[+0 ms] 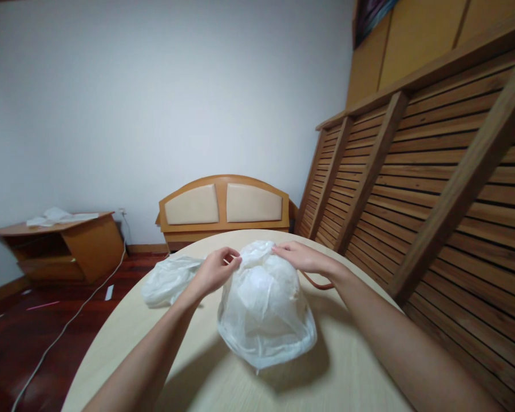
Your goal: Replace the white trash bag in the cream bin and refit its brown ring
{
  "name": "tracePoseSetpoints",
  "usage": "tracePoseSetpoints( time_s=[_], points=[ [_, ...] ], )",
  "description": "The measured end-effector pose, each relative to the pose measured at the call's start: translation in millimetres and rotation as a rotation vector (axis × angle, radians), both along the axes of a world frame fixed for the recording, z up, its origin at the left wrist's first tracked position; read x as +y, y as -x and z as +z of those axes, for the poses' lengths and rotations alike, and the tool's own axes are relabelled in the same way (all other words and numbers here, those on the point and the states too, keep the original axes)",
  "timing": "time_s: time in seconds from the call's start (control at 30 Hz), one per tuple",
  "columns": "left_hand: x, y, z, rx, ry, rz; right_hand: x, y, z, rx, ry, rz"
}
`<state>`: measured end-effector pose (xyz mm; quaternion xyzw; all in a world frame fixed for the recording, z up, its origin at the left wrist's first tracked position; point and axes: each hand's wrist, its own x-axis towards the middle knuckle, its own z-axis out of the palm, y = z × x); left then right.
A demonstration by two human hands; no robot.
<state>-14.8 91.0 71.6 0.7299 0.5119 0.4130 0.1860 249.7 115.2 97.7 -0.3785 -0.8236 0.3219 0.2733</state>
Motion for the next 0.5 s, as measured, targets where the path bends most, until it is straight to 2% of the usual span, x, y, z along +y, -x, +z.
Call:
tracePoseSetpoints(
  time_s=[0.13, 0.23, 0.33, 0.5],
  points=[
    [1, 1, -1.8, -0.041, -0.008, 0.036, -2, -1, -4.0, 0.008, -0.059, -0.116],
    [-3, -4, -0.6, -0.119, 0.038, -0.049, 0, -1, -11.7, 0.063, -0.067, -0.164],
    [-6, -9, 1.2, -0.1, 0.089, -0.104, 4, -4, -20.2, 0.082, -0.056, -0.172],
    [4, -8, -5.1, -0.016, 0.07, 0.045, 15, -15, -31.7, 0.005, 0.05, -0.175]
  ],
)
